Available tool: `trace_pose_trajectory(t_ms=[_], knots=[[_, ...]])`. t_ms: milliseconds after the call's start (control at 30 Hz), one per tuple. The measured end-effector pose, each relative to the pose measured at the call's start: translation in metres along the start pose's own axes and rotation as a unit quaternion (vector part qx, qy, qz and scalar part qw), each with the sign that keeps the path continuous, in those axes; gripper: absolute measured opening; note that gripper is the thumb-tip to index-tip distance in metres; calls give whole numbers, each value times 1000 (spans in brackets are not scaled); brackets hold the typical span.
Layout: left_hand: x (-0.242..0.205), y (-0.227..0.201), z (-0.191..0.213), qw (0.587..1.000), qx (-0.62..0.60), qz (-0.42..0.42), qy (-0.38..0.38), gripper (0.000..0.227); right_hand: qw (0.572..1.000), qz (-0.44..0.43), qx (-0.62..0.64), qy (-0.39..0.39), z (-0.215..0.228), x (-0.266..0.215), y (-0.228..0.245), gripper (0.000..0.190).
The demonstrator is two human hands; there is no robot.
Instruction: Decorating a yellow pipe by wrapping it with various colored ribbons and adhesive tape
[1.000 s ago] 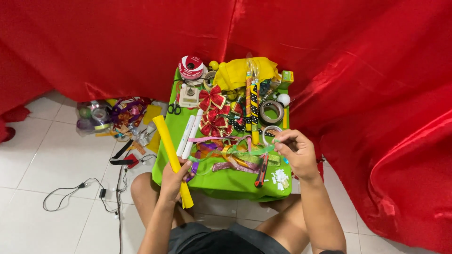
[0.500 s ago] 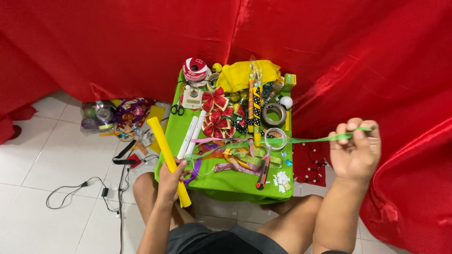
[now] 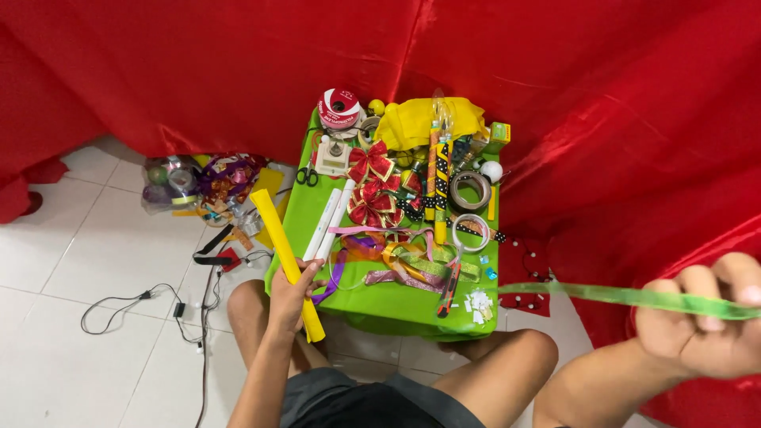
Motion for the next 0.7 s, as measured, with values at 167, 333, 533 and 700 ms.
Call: trace_pose_trajectory(t_ms=[167,333,533,700], knots=[[-3,13,-10,1000,-9,6,19,17,992,-9,124,26,-57,-16,-35,23],[-12,34,-33,998,-2,4,63,16,979,-198,-57,-14,-99,-12,-107,15],[-42,56,-56,985,-20,39,167,14,995,-77,57,-19,-104,9,-102,22],[-69,55,-83,954,-39,21,298,25,980,-198,-9,6,-102,-5,-162,14]])
Point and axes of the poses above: each hand's wrist, its own x-axis towards the middle knuckle, its own z-axis out of the back of the hand, y = z × x, the point moved 10 cm from there along x, towards the middle knuckle, and after that the axes turned 9 degrees about -y, right-handed, at the moved point
